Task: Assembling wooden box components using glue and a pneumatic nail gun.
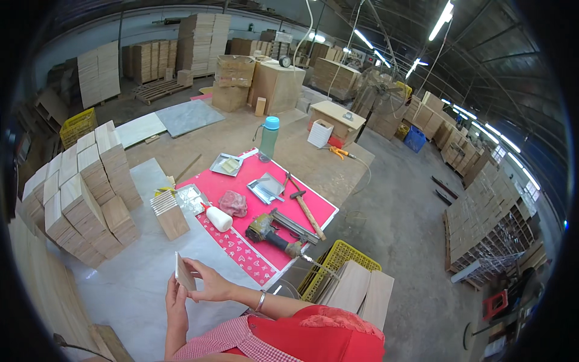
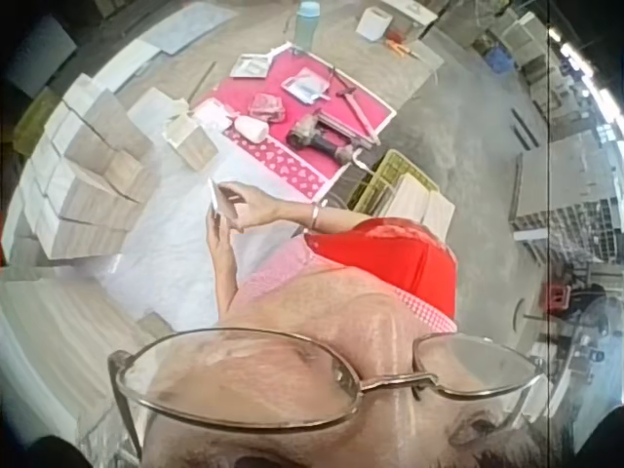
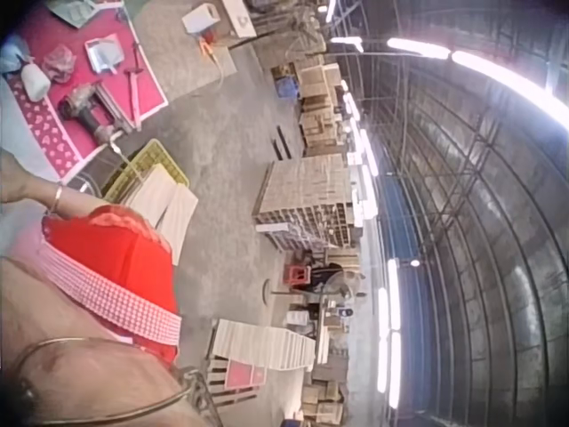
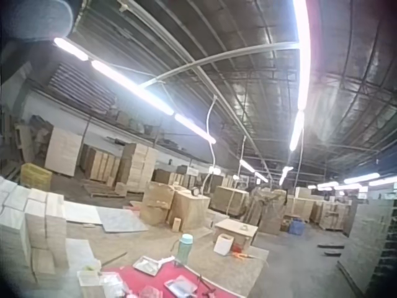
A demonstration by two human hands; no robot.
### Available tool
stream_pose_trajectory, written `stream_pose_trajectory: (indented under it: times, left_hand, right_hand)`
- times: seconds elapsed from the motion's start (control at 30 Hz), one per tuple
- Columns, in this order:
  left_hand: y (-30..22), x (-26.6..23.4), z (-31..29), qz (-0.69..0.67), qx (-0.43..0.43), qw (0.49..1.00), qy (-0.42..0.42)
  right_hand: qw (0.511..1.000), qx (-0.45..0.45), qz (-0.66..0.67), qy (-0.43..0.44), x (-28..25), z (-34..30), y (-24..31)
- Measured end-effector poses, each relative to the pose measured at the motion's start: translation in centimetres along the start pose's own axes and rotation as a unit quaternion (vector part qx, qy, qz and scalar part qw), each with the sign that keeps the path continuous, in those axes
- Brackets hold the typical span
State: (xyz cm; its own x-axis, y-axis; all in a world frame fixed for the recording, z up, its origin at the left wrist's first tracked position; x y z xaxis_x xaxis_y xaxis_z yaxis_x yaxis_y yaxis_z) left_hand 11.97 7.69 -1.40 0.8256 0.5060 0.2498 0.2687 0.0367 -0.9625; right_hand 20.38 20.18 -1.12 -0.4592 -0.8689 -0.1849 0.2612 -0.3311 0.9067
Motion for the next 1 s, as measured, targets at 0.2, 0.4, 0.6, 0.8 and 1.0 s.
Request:
stream_pose_trajectory:
  times: [0.2,0.4,0.6,0.8,1.0]
  left_hand:
    - [1.9,-2.9,-2.9,0.055,-0.012,0.998,0.012]
    - [-9.2,-2.3,-4.1,0.401,0.117,0.908,-0.029]
    - [-28.5,-7.4,-10.3,0.552,0.227,0.752,-0.280]
    - [-40.7,-21.8,-12.3,0.733,-0.188,0.473,-0.450]
    - [-39.9,-27.6,-13.7,0.680,-0.304,0.492,-0.450]
  right_hand:
    - [0.997,0.048,-0.015,0.064,3.5,-1.1,-1.9]
    - [0.994,0.055,0.090,0.002,-1.3,-4.3,-3.8]
    - [0.989,0.044,0.142,0.026,-0.1,-3.8,-4.0]
    - [0.985,0.047,0.165,0.015,0.2,-3.4,-3.3]
    - [0.986,0.053,0.159,0.019,0.5,-3.7,-3.9]
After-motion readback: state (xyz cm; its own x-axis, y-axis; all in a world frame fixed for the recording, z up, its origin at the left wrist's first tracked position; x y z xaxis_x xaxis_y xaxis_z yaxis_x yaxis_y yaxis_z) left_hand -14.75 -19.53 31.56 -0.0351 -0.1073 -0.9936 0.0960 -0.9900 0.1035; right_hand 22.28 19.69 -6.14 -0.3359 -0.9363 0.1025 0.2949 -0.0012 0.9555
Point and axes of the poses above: each hand's wrist, its own z-axis towards the middle knuckle, its own x-axis out of the palm, y = z × x, the point moved 4 cm from there along z, towards the middle knuckle, and after that the axes turned 7 degrees about -x, right-handed, at the moved point
